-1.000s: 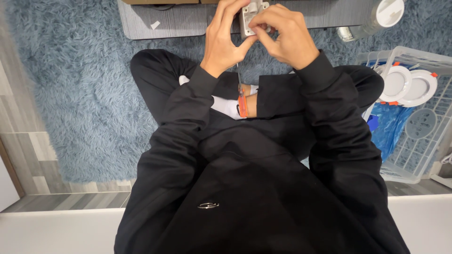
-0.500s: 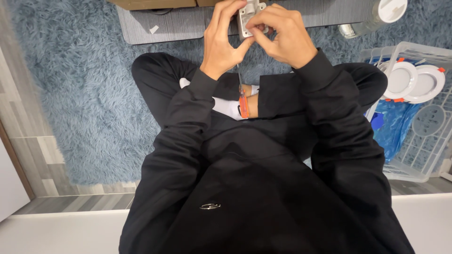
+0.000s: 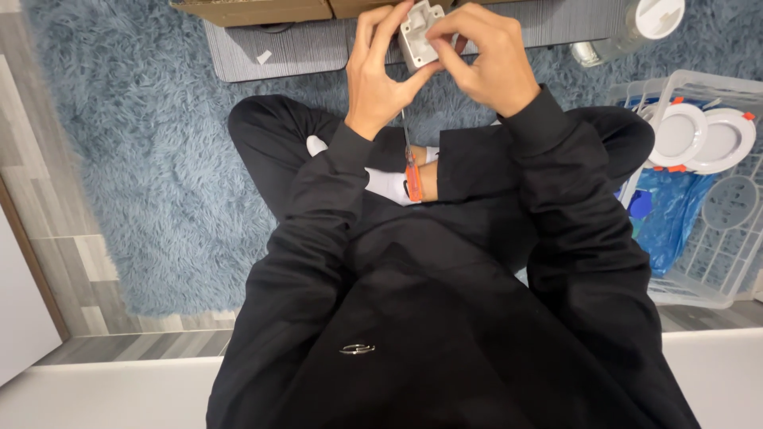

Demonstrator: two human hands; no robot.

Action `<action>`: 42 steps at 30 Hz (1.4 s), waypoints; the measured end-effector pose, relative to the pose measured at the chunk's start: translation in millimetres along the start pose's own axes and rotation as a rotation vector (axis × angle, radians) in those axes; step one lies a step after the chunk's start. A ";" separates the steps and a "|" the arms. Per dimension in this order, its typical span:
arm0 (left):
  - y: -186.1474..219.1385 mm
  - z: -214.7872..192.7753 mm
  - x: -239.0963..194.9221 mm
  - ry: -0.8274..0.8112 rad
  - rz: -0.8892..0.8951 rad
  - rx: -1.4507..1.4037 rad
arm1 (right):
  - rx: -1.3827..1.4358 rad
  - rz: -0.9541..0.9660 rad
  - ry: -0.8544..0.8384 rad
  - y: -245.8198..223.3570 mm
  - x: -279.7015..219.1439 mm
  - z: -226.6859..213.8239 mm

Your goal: The person sits on a rug and assembles small plastic components using a screwdriver. They insert a blue cap into a white housing, tighten it, and then attach a white cover. The process is repeated with another set of components.

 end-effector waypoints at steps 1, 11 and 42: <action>-2.9 3.9 -2.1 -0.004 0.000 -0.002 | 0.000 0.004 0.002 1.5 -1.6 1.8; -16.9 18.6 -19.9 0.064 -0.031 0.045 | 0.176 0.076 0.157 20.6 -21.3 -10.4; -3.0 35.1 0.4 0.047 -0.094 -0.048 | -0.162 0.043 0.226 8.5 -7.1 -10.5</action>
Point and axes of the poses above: each hand's wrist, its own x-axis towards the middle knuckle, its own z-axis out of the palm, y = z × x, the point moved 9 cm from there along x, towards the middle knuckle, and after that the axes turned 10 degrees about -y, right-handed, at the moved point
